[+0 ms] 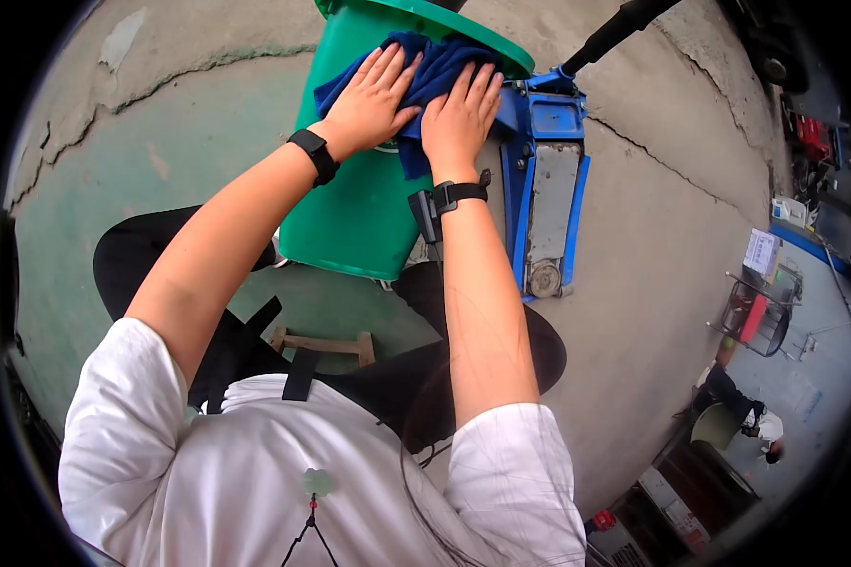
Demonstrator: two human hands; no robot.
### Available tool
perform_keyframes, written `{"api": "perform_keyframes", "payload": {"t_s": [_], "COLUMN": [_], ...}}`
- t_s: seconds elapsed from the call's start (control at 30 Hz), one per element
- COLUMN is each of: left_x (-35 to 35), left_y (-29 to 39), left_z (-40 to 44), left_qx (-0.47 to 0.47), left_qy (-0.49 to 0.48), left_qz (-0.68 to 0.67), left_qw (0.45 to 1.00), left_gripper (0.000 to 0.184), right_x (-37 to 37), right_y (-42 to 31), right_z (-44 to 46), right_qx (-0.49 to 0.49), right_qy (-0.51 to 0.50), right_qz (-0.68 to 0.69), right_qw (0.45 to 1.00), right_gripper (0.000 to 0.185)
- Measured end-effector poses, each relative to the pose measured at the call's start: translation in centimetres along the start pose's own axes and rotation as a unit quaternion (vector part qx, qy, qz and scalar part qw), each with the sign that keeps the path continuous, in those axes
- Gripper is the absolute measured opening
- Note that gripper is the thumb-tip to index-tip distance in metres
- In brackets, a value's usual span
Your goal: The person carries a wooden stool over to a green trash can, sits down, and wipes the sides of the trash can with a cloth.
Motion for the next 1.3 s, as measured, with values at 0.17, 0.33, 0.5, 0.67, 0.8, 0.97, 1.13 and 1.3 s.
{"api": "perform_keyframes", "payload": {"t_s": [0.17,0.33,0.5,0.67,0.8,0.97,1.13,1.3], "left_x": [0.5,1.0,-0.2,-0.2,-1.0,-0.7,0.9,1.9], "left_y": [1.2,5.5,6.8,4.6,2.3,3.2,4.0,2.3], "left_z": [-6.5,-15.7,-17.2,-5.2,0.1,-4.3,-13.4,-20.2], "left_qx": [0.009,-0.016,-0.029,-0.026,-0.015,-0.026,-0.052,-0.081], "left_qy": [-0.053,-0.192,-0.246,-0.104,-0.047,-0.047,-0.134,-0.268], "left_qz": [-0.027,-0.056,-0.1,-0.087,-0.062,-0.065,-0.102,-0.115], "left_qw": [0.998,0.98,0.964,0.99,0.997,0.996,0.984,0.953], "left_gripper": [0.067,0.069,0.067,0.07,0.073,0.067,0.068,0.074], "right_x": [0.0,0.4,0.3,-0.7,-0.5,-1.5,0.8,0.9], "right_y": [-1.4,-2.8,-2.3,1.8,3.7,2.7,-3.4,-9.2], "right_z": [-8.4,-19.2,-18.9,-7.2,-1.7,-7.7,-18.9,-23.8], "right_qx": [-0.046,-0.098,-0.057,-0.063,-0.066,-0.122,-0.118,-0.024], "right_qy": [-0.005,-0.076,-0.112,-0.084,-0.097,-0.056,-0.073,-0.2], "right_qz": [0.0,0.064,0.082,0.147,0.169,0.202,0.082,0.089], "right_qw": [0.999,0.99,0.989,0.983,0.979,0.97,0.987,0.976], "right_gripper": [0.06,0.06,0.06,0.061,0.065,0.063,0.063,0.061]}}
Point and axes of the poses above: each hand's wrist, its own z-axis towards the middle knuckle, its own x-axis out of the back of the hand, y = z × x, the point moved 5 cm from there along z, towards the middle knuckle, and after that the axes turned 3 degrees about -x, right-handed, at the moved point
